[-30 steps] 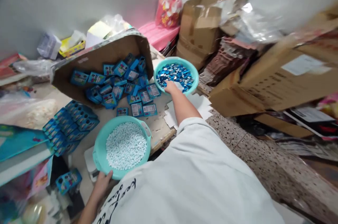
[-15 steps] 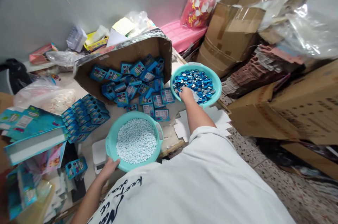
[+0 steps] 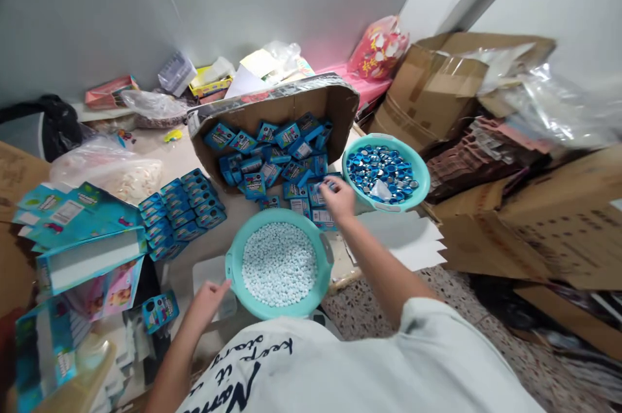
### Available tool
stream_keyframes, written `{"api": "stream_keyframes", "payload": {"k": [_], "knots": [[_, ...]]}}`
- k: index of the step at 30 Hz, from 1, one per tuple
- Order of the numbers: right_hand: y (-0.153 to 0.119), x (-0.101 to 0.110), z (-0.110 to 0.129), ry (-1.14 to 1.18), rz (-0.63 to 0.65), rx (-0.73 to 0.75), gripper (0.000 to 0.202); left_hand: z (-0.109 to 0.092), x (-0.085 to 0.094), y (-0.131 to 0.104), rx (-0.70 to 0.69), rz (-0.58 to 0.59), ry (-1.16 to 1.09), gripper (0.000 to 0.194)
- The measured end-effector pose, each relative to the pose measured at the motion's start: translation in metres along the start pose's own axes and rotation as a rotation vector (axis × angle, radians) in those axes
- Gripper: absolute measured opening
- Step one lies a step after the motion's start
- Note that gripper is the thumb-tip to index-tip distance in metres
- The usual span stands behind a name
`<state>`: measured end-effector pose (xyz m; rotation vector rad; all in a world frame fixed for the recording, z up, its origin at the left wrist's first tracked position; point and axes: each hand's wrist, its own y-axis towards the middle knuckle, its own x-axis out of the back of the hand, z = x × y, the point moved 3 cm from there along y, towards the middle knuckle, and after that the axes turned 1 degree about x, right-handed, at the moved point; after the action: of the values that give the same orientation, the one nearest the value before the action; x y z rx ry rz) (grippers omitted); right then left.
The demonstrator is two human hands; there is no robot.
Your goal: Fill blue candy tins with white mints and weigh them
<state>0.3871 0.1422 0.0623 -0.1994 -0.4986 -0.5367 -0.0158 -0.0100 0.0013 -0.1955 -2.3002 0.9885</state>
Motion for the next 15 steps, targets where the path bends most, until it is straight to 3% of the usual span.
{"api": "stream_keyframes", "payload": {"k": [4, 7, 10, 15], "knots": [[-0.137, -0.098, 0.021, 0.169, 0.395, -0.088, 0.038, -0.029, 0.014, 0.014, -0.206, 0.059, -0.210, 0.077], [-0.200, -0.148, 0.027, 0.266, 0.471, -0.164, 0.034, -0.046, 0.011, 0.019, -0.310, 0.129, -0.306, 0.075], [-0.217, -0.173, 0.030, 0.335, 0.458, -0.215, 0.034, -0.050, 0.018, 0.021, -0.369, 0.115, -0.345, 0.064], [-0.214, -0.187, 0.032, 0.417, 0.513, -0.243, 0.043, -0.056, 0.047, 0.026, -0.411, 0.001, -0.239, 0.036]]}}
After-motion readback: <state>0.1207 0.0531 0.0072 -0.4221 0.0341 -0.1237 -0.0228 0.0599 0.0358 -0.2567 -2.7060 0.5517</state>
